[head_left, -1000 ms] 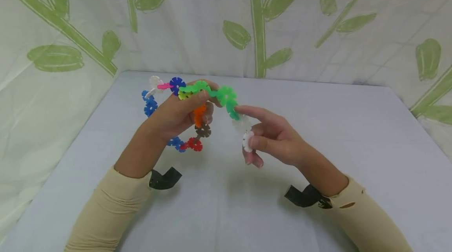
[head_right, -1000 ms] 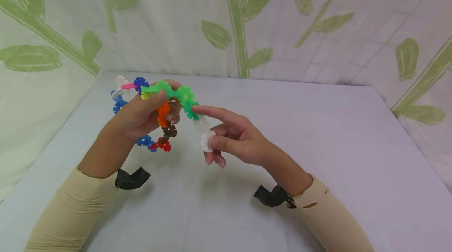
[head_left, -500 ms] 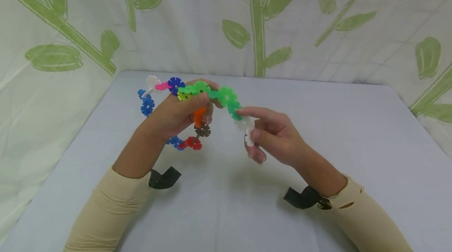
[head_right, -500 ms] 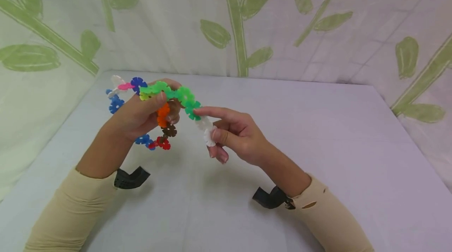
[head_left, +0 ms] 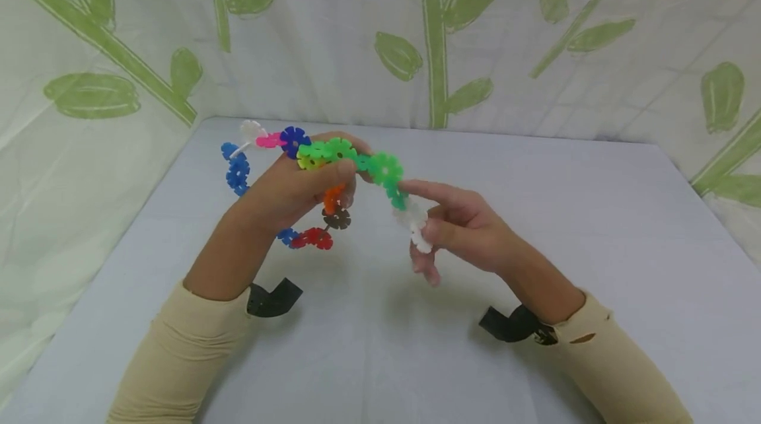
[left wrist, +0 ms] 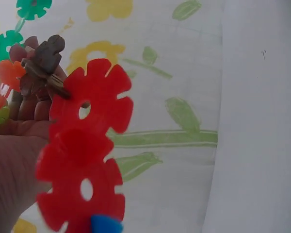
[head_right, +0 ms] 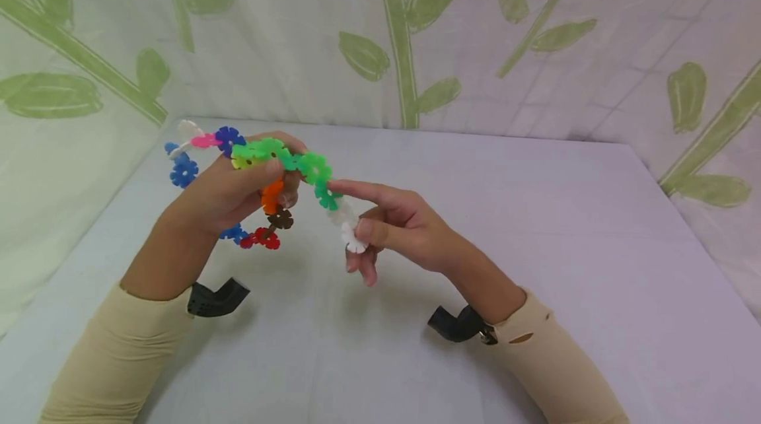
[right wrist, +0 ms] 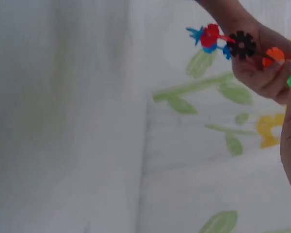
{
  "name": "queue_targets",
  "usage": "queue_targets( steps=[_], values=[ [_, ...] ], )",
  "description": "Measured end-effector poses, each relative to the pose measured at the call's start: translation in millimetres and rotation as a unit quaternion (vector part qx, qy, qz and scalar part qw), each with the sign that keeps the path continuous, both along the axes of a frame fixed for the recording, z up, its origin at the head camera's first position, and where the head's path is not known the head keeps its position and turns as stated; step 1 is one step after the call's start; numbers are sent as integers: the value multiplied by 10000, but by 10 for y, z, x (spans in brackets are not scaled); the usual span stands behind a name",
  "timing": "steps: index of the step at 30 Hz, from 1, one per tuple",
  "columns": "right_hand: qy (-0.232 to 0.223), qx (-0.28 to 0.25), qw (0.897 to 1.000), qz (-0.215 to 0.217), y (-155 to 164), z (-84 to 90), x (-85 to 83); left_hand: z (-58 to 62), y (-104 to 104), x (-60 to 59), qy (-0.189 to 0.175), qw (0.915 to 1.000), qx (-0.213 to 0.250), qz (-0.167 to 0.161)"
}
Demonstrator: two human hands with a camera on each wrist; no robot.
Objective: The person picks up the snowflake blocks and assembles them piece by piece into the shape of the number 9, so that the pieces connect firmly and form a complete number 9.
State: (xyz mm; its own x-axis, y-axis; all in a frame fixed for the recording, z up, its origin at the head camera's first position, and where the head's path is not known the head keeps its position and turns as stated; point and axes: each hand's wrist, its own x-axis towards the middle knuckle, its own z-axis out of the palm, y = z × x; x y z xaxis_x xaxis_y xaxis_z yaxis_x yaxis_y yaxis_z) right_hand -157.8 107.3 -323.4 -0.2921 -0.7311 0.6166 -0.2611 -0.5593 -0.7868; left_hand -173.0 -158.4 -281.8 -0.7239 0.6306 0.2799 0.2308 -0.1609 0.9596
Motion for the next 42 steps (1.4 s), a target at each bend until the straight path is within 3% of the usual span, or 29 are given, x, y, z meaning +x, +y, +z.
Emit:
queue_targets(
  steps=[2, 5, 7, 9, 14, 19, 21, 23, 27, 30, 32, 33, 36, 39, 42],
  values=[
    [220, 247, 9975, -632, 76, 38, -19, 14, -3, 4, -266, 9980, -506, 282],
    [452, 590, 9820, -1735, 188, 91, -49, 11, 25, 5, -490, 9885, -1351, 475],
    [514, 784, 9660, -2407, 230, 111, -61, -17, 74, 5, -479, 9808, -1850, 393],
    [611, 1071, 9516, -2814, 231, 122, -51, -57, 150, 32, -446, 9705, -2357, 257],
    [1037, 2172, 9187, -3130, 76, 145, 104, -207, 435, 186, -696, 9369, -3415, -262],
    [1368, 2728, 8885, -3426, -82, 157, 247, -387, 660, 301, -853, 9272, -3493, -1048],
    [1350, 2753, 8864, -3468, -103, 131, 240, -433, 697, 323, -908, 9218, -3583, -1172],
    [1359, 2796, 8889, -3364, -92, 102, 207, -452, 708, 337, -888, 9094, -3895, -1156],
    [1149, 3241, 8829, -3197, -2, 72, 113, -430, 672, 322, -286, 8886, -4436, -1129],
    [368, 3772, 8645, -3302, 91, 55, -16, -384, 618, 303, 392, 8833, -4600, -818],
    [-325, 4025, 8462, -3476, 167, 19, -139, -353, 597, 298, 1044, 8777, -4664, -349],
    [-638, 4134, 8352, -3570, 210, -7, -206, -339, 591, 297, 1349, 8724, -4698, -56],
    [-1296, 4426, 8007, -3823, 343, -117, -406, -292, 580, 282, 2174, 8444, -4810, 909],
    [-1749, 4754, 7706, -3867, 450, -229, -568, -239, 540, 240, 2398, 8265, -4843, 1575],
    [-2094, 4875, 7548, -3857, 519, -314, -676, -193, 456, 195, 2252, 8165, -4973, 1879]
  ],
)
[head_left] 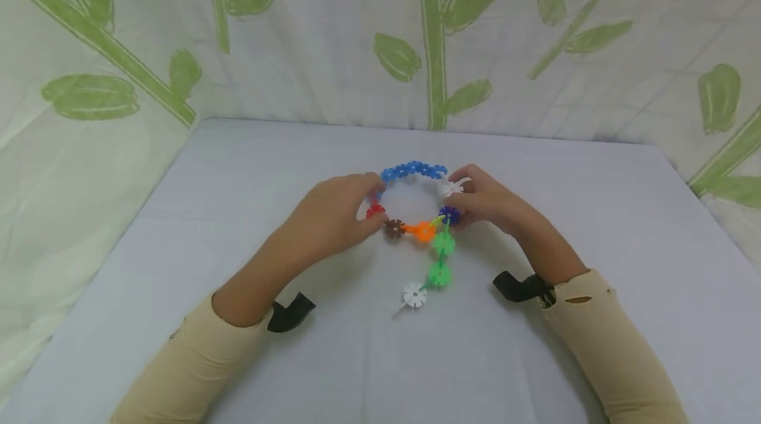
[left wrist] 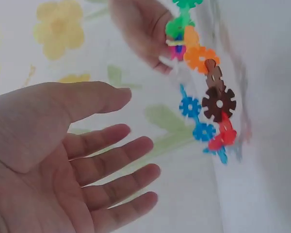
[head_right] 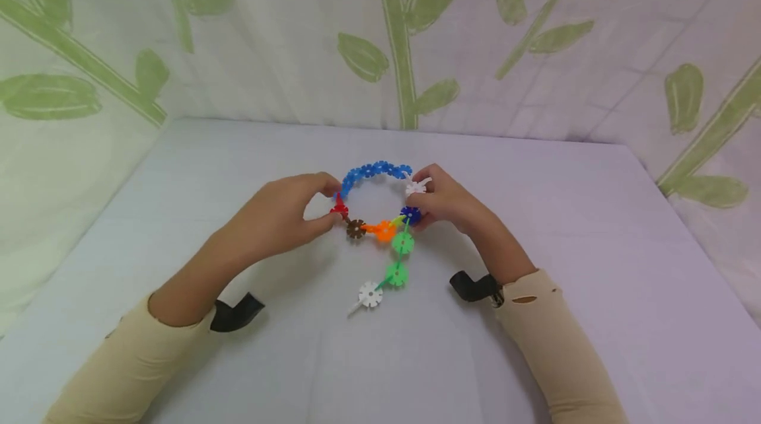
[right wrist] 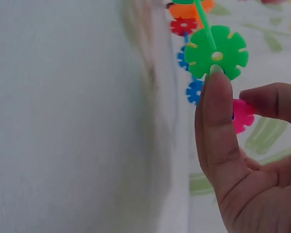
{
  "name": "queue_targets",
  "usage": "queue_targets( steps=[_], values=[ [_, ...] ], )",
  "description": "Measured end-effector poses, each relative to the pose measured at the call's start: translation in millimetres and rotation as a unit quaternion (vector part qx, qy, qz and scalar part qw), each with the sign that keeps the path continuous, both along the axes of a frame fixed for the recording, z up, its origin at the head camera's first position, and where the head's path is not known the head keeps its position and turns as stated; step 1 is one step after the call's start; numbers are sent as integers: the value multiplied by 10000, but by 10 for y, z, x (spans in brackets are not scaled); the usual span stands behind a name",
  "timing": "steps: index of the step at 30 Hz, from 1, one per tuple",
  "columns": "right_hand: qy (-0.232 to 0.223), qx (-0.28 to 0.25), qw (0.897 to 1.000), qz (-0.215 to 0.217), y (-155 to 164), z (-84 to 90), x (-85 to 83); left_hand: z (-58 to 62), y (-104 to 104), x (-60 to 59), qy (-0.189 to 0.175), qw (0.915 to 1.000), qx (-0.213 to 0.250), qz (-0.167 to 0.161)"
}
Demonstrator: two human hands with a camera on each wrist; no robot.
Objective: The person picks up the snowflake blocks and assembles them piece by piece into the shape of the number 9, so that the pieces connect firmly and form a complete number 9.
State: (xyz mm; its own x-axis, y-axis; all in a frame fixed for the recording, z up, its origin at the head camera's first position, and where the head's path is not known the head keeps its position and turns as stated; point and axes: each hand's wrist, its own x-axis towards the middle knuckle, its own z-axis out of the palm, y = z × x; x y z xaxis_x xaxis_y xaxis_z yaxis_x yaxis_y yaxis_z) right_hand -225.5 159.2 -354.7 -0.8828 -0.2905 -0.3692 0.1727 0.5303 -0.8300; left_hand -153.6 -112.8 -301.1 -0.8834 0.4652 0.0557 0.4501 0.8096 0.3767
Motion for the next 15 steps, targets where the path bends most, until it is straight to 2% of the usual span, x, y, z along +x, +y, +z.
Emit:
queue_targets(
  steps=[5, 15],
  values=[
    [-3, -44, 10000, -42, 76, -64, -67, 34, -115, -55, -226, 9993, -74, 298],
    [520, 643, 9959, 354, 160, -93, -84, 28, -197, -122, -623, 9976, -65, 293]
  ],
)
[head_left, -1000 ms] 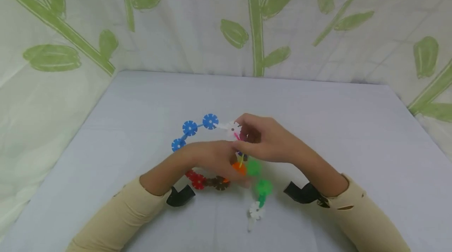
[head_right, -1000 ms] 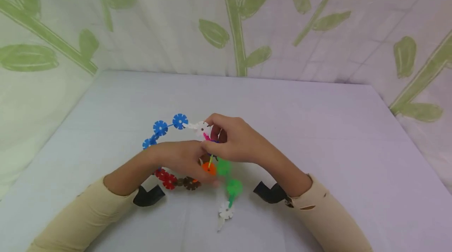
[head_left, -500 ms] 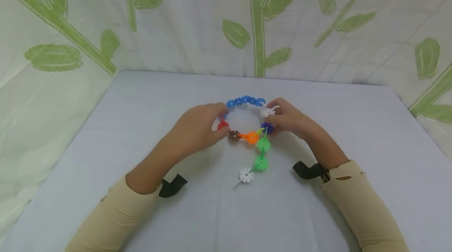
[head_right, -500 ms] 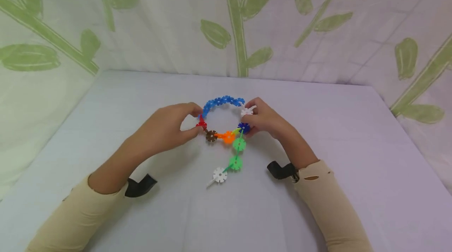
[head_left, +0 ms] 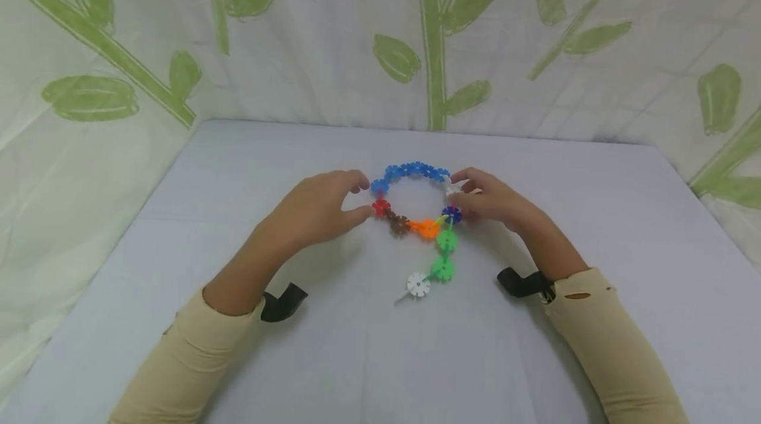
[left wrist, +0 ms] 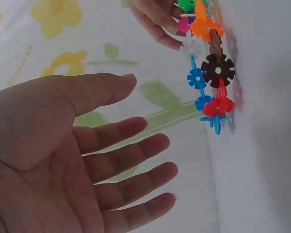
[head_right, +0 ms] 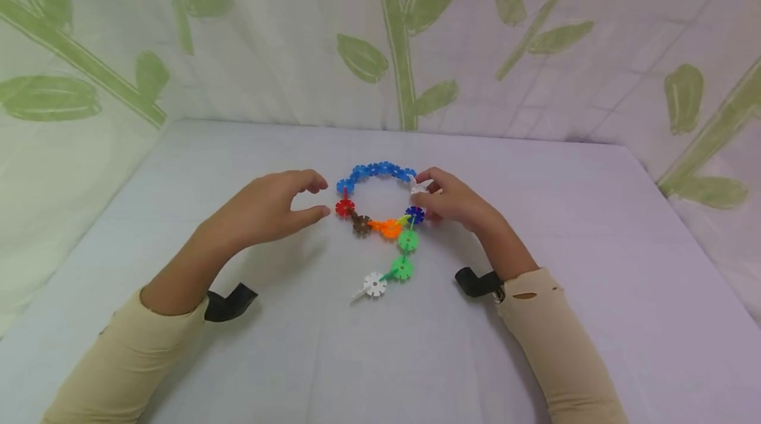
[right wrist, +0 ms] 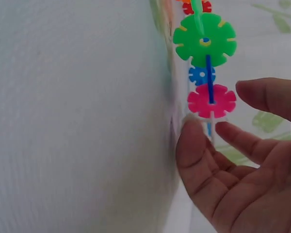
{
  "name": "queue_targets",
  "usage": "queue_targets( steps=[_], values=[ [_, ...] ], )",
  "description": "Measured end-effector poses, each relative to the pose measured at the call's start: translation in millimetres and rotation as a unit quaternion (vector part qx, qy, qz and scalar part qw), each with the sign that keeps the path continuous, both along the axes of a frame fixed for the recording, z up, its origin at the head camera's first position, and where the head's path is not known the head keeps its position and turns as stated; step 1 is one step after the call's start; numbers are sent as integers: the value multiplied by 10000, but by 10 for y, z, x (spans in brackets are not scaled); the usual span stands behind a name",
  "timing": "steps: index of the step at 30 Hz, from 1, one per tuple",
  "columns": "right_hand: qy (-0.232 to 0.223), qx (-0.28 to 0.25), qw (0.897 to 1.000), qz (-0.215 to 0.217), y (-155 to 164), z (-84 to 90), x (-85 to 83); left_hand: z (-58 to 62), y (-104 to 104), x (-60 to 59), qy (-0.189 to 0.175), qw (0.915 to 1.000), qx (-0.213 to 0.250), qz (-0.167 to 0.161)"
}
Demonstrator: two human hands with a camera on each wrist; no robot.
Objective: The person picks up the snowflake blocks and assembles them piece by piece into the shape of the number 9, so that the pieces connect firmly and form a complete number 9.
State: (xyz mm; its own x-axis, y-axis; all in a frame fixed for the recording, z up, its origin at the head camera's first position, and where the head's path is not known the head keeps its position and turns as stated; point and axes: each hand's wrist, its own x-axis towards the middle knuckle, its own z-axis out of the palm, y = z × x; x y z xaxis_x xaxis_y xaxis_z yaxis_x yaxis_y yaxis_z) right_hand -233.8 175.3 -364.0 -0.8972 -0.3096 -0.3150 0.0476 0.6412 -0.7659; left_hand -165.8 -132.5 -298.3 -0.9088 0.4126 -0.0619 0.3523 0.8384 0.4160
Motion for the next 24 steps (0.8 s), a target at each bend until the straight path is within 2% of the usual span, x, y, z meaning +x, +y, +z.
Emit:
queue_targets(
  steps=[5, 9, 11, 13, 16, 18, 21, 24],
  values=[
    [414, 563, 9972, 276, 59, 47, 37, -55, -158, -52, -72, 9998, -193, 39],
    [1031, 1117, 9866, 592, 174, 107, 139, -188, -391, -61, -102, 9966, -813, -44],
    [1385, 1376, 9774, 807, 246, 127, 212, -260, -510, -46, -185, 9926, -1199, -49],
    [1755, 1780, 9619, 1109, 339, 124, 292, -324, -604, -22, -222, 9877, -1549, -49],
    [2004, 2339, 9399, 1474, 490, 129, 458, -404, -682, 35, -172, 9839, -1778, 62],
    [2039, 2620, 9294, 1613, 580, 125, 575, -438, -722, 85, -74, 9831, -1826, 102],
    [2033, 2761, 9268, 1534, 662, 111, 720, -469, -765, 152, 41, 9831, -1824, 130],
    [2107, 2765, 9261, 1464, 676, 83, 793, -491, -779, 197, 185, 9828, -1834, 73]
  ],
)
